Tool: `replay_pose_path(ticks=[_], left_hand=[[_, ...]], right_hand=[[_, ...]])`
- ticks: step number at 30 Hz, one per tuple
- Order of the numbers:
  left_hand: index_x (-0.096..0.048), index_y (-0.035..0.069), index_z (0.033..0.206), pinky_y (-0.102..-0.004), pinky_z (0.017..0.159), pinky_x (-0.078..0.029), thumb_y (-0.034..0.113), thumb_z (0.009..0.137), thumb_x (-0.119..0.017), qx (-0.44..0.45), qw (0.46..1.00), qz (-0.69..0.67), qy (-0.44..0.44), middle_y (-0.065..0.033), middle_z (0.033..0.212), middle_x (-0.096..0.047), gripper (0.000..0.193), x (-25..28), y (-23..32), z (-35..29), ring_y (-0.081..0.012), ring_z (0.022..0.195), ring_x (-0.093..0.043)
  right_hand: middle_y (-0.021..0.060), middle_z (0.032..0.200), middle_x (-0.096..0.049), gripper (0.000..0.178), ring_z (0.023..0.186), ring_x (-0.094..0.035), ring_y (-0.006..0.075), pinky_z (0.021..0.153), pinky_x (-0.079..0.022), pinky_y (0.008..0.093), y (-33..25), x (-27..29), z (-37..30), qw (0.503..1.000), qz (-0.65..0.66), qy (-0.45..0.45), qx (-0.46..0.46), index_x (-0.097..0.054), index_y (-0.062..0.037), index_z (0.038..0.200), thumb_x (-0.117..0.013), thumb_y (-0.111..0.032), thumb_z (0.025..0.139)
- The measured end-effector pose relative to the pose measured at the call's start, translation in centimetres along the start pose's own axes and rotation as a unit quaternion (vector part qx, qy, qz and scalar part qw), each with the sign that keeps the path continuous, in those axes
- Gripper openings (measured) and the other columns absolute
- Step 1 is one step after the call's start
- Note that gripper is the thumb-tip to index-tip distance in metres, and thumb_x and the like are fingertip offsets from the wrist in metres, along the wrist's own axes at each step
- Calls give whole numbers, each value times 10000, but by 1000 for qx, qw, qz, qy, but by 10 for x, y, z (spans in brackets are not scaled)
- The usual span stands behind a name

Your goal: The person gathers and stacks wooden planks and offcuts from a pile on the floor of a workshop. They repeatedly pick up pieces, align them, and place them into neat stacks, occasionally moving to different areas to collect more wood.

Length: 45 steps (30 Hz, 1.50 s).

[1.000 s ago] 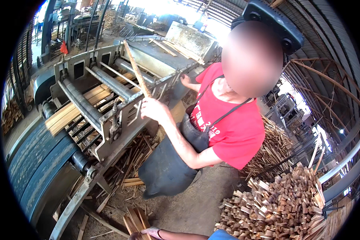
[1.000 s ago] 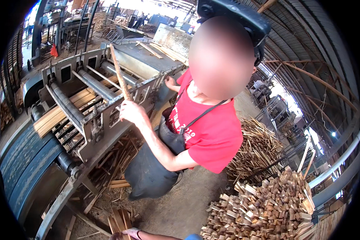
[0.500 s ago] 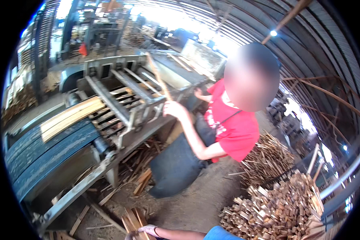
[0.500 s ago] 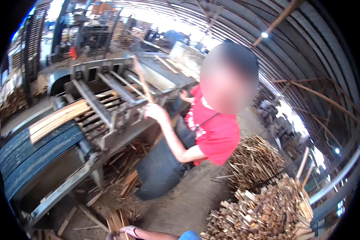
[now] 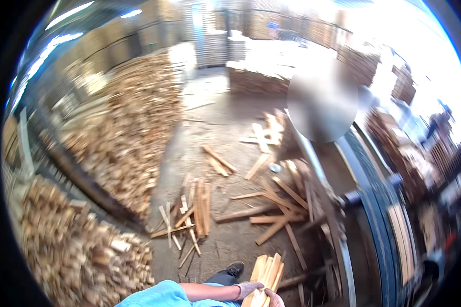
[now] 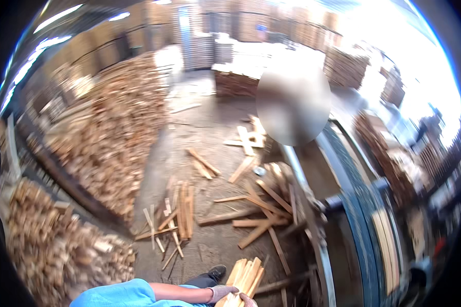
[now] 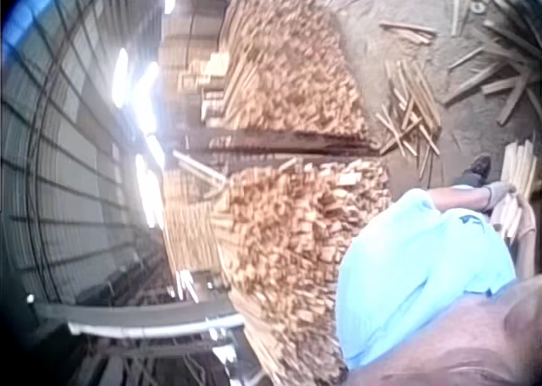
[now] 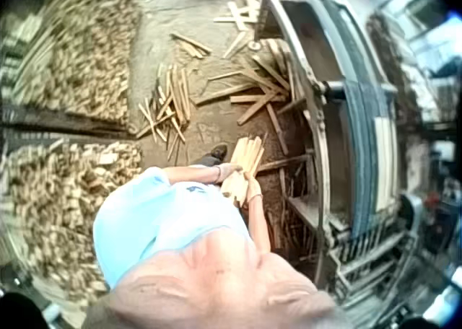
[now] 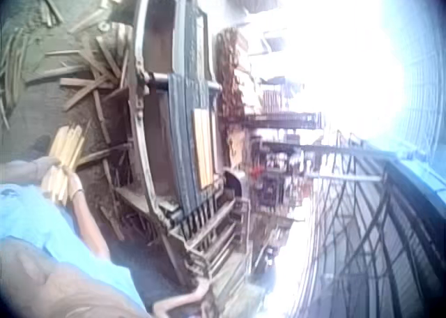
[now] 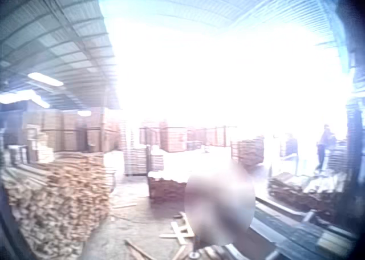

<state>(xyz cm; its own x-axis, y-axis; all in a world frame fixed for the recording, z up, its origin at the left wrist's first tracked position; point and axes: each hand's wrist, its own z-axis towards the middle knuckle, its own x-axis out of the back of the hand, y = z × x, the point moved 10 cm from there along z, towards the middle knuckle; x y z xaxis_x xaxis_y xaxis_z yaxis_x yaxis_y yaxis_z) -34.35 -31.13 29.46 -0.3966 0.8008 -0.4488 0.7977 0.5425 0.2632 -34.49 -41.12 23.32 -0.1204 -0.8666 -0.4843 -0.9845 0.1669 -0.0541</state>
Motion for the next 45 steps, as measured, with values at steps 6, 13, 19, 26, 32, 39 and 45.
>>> replay_pose_path(ticks=[6, 13, 19, 26, 32, 39, 45], left_hand=[[-716, -8, 1025, -395, 757, -567, 253, 907, -651, -236, 961, -109, 96, -125, 961, -726, 293, 37, 50, -75, -233, 853, -696], [-626, -34, 1252, -388, 836, -544, 292, 888, -671, -358, 921, -71, 135, -150, 1111, -707, 491, 98, 120, -131, -232, 962, -675], [-622, 24, 1310, -344, 937, -533, 431, 928, -646, -479, 862, -115, 120, -150, 1207, -689, 558, 158, 174, -196, -203, 1053, -675], [-460, -24, 1432, -342, 1012, -488, 214, 873, -737, -615, 764, -154, 117, -131, 1290, -617, 667, 215, 241, -397, -185, 1165, -589], [-401, -14, 1462, -343, 1006, -489, 196, 849, -744, -637, 729, -192, 159, -128, 1271, -614, 733, 269, 249, -468, -193, 1152, -597], [-456, 9, 1435, -368, 1024, -466, 267, 872, -766, -618, 706, -139, 315, -141, 1304, -604, 692, 340, 234, -527, -206, 1200, -567], [-484, -20, 1425, -389, 905, -526, 303, 866, -718, -629, 582, -100, 506, -155, 1250, -660, 686, 367, 225, -631, -248, 1086, -642]], right_hand=[[136, 1048, -694, 506, 922, -658, 280, 865, -546, 412, -59, -98, -50, 933, -329, 38, 140, -634, 24, 1236, -679, -356, 906], [124, 1125, -649, 535, 990, -624, 261, 863, -535, 395, -71, -286, -111, 852, -458, -32, 251, -529, 17, 1342, -698, -208, 887], [157, 1351, -553, 697, 1166, -567, 267, 979, -488, 362, -47, -441, -127, 765, -565, -69, 303, -389, 6, 1489, -686, -78, 864], [136, 1233, -595, 782, 1061, -616, 220, 927, -537, 344, -14, -575, -138, 719, -545, -143, 407, -351, -13, 1483, -699, -30, 782], [119, 1232, -599, 771, 1070, -616, 208, 936, -524, 323, 34, -659, -141, 675, -597, -180, 394, -365, -8, 1483, -689, -49, 785], [161, 1320, -566, 830, 1130, -610, 237, 980, -512, 350, 99, -728, -99, 677, -595, -246, 357, -346, 27, 1509, -664, -59, 747], [186, 1538, -389, 911, 1335, -450, 278, 1111, -375, 358, 148, -799, -99, 579, -650, -325, 370, -201, 10, 1597, -660, -49, 812]])
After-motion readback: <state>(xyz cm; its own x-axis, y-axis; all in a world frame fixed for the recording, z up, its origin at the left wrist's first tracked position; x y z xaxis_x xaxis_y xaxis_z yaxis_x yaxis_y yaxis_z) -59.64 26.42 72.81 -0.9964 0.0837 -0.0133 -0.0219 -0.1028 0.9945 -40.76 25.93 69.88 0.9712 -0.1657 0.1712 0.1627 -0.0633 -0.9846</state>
